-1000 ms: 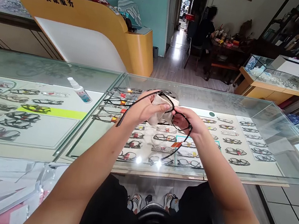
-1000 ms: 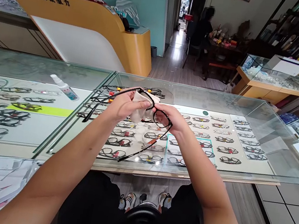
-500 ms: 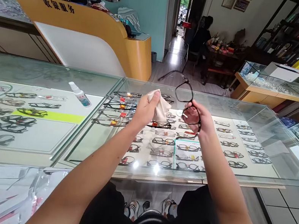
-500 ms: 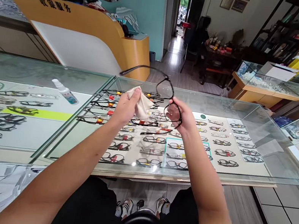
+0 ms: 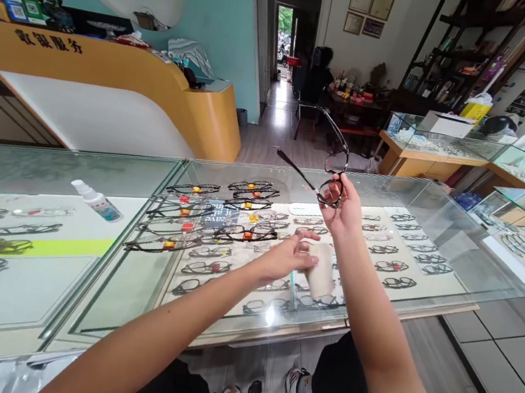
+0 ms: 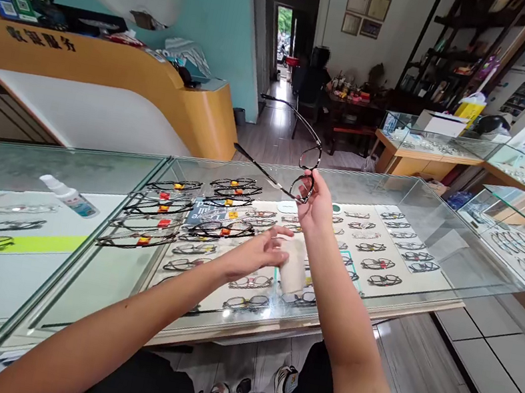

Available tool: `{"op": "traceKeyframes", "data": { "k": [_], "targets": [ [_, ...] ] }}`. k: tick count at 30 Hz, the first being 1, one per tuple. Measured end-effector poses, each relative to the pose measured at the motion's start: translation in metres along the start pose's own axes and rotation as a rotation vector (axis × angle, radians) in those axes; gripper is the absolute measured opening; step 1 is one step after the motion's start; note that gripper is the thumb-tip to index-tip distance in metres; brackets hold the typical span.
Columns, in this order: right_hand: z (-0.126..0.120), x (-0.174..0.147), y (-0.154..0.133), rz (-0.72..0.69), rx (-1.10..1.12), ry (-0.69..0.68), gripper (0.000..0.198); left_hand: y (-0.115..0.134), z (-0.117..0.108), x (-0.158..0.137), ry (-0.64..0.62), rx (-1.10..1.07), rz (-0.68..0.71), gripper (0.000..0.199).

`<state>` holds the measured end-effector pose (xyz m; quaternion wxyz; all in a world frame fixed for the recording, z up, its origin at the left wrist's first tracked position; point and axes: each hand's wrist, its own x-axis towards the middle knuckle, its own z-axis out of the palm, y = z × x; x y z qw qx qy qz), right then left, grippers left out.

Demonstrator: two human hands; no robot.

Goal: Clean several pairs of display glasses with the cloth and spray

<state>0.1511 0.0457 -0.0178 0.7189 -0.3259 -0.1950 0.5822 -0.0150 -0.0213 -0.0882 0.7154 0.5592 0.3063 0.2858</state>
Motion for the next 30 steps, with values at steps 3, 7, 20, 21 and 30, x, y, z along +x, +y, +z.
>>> {"op": "traceKeyframes", "data": {
  "k": [3, 7, 20, 21, 30],
  "targets": [
    [-0.001, 0.0, -0.001, -0.032, -0.028, 0.036, 0.036, -0.002, 0.001, -0.007, -0.119, 0.174, 0.084, 0.063],
    [0.0, -0.005, 0.003, -0.133, -0.171, 0.126, 0.041, 0.005, -0.004, -0.014, 0.305, 0.859, 0.599, 0.045],
    [0.013, -0.032, 0.04, -0.186, -0.432, 0.045, 0.037, 0.038, -0.048, -0.02, 0.686, 1.191, 1.008, 0.031],
    [0.013, -0.032, 0.038, -0.211, -0.454, 0.023, 0.039, 0.042, -0.051, -0.024, 0.716, 1.133, 1.017, 0.03],
    [0.004, -0.03, 0.023, -0.54, -0.578, -0.132, 0.046, 0.065, -0.061, -0.035, 1.036, 0.36, 1.019, 0.03]
  ]
}}
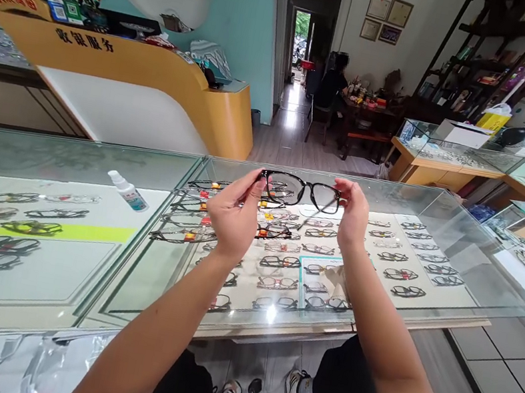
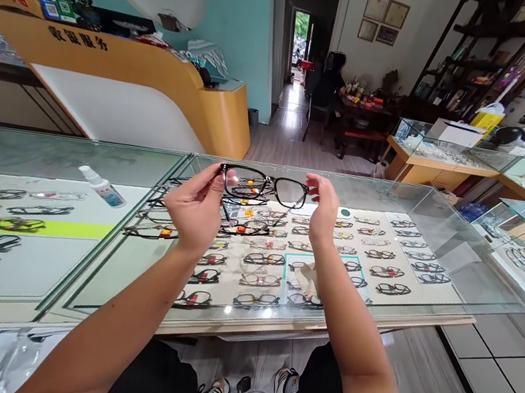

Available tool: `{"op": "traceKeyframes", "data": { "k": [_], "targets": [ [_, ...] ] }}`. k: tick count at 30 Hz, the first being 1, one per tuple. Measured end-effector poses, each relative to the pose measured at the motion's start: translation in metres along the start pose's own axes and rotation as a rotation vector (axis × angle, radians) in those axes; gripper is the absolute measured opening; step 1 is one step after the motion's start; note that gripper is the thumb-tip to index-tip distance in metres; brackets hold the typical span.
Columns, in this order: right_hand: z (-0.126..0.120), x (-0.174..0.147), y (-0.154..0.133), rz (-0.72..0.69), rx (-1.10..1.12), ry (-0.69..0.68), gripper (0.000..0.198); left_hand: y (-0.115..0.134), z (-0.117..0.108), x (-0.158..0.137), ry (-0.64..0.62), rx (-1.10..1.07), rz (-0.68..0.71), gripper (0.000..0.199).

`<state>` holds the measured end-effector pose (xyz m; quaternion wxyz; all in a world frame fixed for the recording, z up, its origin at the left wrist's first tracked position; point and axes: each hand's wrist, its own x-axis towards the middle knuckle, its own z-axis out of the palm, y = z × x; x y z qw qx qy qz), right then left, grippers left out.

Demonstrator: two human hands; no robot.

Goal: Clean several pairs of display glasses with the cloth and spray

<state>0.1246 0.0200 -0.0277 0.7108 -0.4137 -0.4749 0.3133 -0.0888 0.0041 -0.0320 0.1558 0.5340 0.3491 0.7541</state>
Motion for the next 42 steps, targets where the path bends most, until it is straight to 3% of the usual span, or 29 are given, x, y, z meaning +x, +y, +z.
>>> {"op": "traceKeyframes", "data": {
  "k": [3, 7, 11, 16, 21, 27, 31, 36, 42],
  "targets": [
    [0.005, -0.004, 0.004, 0.049, 0.08, -0.107, 0.06, 0.0, 0.003, 0.0, -0.014, -0.053, -0.113, 0.033],
    [0.006, -0.006, 0.006, 0.09, 0.125, -0.221, 0.07, -0.001, 0.0, 0.004, -0.028, -0.035, -0.158, 0.042],
    [0.005, -0.009, 0.007, 0.045, 0.066, -0.278, 0.057, -0.007, -0.005, 0.011, -0.02, -0.011, -0.156, 0.044],
    [0.01, -0.016, 0.005, -0.141, -0.095, -0.151, 0.039, -0.011, -0.007, 0.013, -0.041, 0.009, -0.146, 0.044],
    [0.011, -0.008, -0.017, -0.299, -0.206, -0.059, 0.031, 0.003, -0.013, 0.021, -0.062, 0.161, -0.004, 0.035],
    [0.014, 0.024, -0.073, -0.596, -0.356, 0.026, 0.032, 0.047, -0.008, 0.061, -0.175, 0.205, 0.257, 0.053],
    [0.023, 0.034, -0.107, -0.709, -0.347, 0.108, 0.035, 0.086, 0.003, 0.088, -0.138, 0.219, 0.396, 0.067],
    [0.031, 0.035, -0.121, -0.815, -0.348, 0.215, 0.039, 0.107, 0.011, 0.094, -0.11, 0.21, 0.395, 0.074],
    [0.027, 0.045, -0.106, -0.871, -0.446, 0.184, 0.047, 0.089, 0.008, 0.097, -0.149, 0.229, 0.264, 0.075]
  ]
}}
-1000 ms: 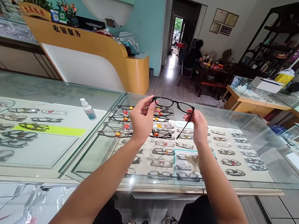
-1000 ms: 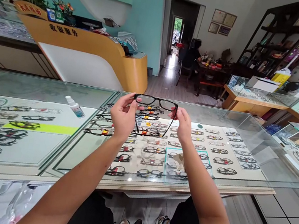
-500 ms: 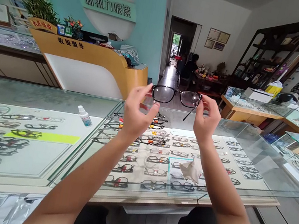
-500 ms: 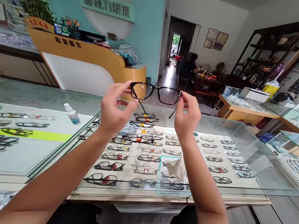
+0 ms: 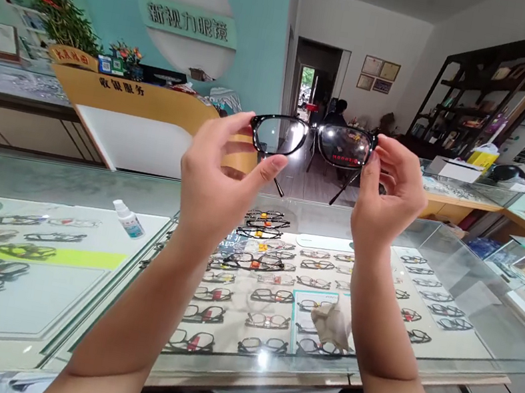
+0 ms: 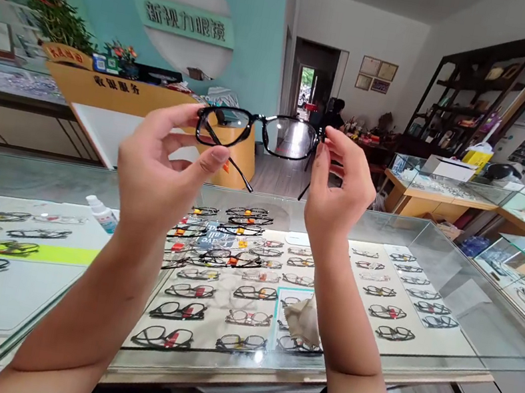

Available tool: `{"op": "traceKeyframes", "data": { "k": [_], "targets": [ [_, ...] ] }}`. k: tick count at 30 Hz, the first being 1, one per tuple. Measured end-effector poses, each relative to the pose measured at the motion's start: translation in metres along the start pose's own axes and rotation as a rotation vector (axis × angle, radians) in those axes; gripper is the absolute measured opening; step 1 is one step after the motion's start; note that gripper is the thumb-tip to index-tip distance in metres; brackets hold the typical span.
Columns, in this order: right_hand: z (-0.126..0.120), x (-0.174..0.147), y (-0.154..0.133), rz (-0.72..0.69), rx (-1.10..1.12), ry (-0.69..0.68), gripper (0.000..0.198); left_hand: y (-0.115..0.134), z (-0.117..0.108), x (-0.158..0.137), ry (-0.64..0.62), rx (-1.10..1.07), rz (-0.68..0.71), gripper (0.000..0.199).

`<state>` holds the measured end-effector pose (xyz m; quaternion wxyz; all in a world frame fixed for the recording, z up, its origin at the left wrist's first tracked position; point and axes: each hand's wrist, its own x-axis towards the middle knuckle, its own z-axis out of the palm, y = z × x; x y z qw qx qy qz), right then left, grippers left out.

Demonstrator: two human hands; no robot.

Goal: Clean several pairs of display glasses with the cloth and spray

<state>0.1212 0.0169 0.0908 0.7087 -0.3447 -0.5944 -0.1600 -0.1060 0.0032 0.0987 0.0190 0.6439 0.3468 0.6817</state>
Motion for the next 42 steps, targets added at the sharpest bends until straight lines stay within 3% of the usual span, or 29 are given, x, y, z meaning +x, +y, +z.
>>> {"op": "traceKeyframes", "data": {
  "k": [7, 10, 13, 20, 24, 30, 42],
  "targets": [
    [-0.007, 0.004, -0.001, 0.093, 0.082, -0.333, 0.05, -0.018, -0.01, 0.009, 0.004, 0.047, -0.066, 0.07],
    [-0.008, 0.005, -0.002, 0.116, 0.089, -0.43, 0.06, -0.021, -0.014, 0.01, 0.024, 0.039, -0.013, 0.069],
    [-0.004, 0.003, 0.004, 0.129, 0.089, -0.428, 0.065, -0.022, -0.015, 0.01, 0.02, -0.015, 0.04, 0.071],
    [0.003, 0.001, 0.021, 0.14, 0.117, -0.44, 0.07, -0.021, -0.01, 0.008, -0.04, -0.117, 0.019, 0.078],
    [0.003, 0.002, 0.02, 0.119, 0.09, -0.423, 0.072, -0.026, -0.006, 0.008, -0.008, -0.093, 0.03, 0.081],
    [0.003, 0.0, 0.012, 0.046, -0.026, -0.348, 0.069, -0.044, -0.001, 0.015, -0.062, -0.105, 0.03, 0.085],
    [0.0, -0.001, 0.004, -0.025, -0.166, -0.335, 0.068, -0.053, -0.001, 0.016, -0.08, 0.154, 0.086, 0.083]
  ]
}}
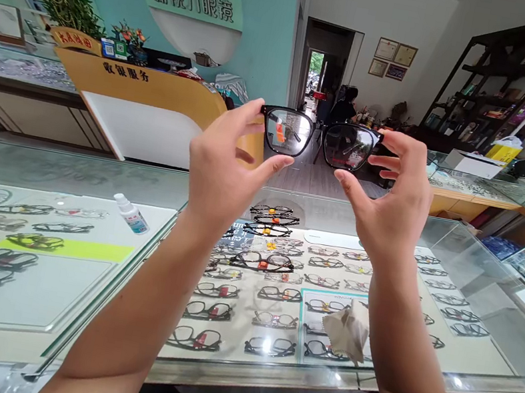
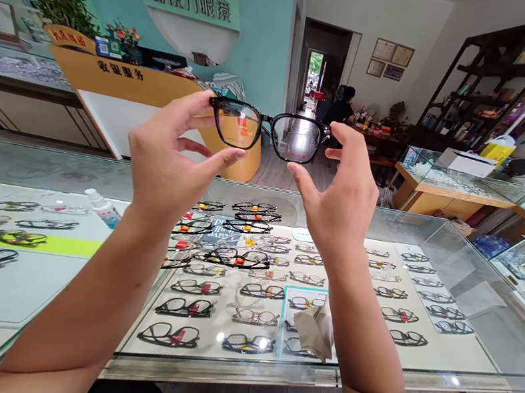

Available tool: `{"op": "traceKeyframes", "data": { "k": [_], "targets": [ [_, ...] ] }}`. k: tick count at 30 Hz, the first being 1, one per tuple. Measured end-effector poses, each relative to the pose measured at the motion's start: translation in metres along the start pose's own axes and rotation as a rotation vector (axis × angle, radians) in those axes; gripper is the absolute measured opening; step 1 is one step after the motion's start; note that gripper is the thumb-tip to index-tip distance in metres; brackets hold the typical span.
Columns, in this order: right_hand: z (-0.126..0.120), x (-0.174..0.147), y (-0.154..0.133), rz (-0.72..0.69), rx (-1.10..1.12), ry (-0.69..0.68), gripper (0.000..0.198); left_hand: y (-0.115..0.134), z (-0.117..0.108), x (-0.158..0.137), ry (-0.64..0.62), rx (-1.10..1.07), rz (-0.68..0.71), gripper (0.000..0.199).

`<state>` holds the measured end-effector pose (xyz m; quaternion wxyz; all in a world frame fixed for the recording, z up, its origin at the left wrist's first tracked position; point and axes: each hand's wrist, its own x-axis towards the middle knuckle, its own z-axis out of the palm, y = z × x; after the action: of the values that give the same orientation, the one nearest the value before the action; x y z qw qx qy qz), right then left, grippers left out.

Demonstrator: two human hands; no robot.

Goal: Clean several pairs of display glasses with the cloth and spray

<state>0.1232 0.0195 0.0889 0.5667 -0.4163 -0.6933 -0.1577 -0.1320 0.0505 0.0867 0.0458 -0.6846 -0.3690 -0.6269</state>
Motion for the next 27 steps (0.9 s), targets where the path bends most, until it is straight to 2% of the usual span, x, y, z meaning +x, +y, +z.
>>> {"op": "traceKeyframes", "data": {
  "k": [7, 13, 22, 27],
  "targets": [
    [-0.002, -0.001, -0.004, 0.127, 0.157, -0.051, 0.07, 0.006, 0.004, -0.003, 0.057, -0.041, 0.009, 0.077],
    [0.0, -0.002, 0.004, 0.111, 0.175, -0.049, 0.068, 0.02, 0.005, -0.007, 0.125, -0.045, 0.038, 0.072],
    [0.004, 0.001, 0.018, 0.158, 0.272, -0.124, 0.079, 0.029, 0.001, -0.012, 0.087, -0.099, 0.063, 0.075],
    [0.005, 0.001, 0.02, 0.234, 0.392, -0.251, 0.081, 0.039, -0.004, -0.014, 0.121, -0.022, 0.056, 0.075]
  ]
}}
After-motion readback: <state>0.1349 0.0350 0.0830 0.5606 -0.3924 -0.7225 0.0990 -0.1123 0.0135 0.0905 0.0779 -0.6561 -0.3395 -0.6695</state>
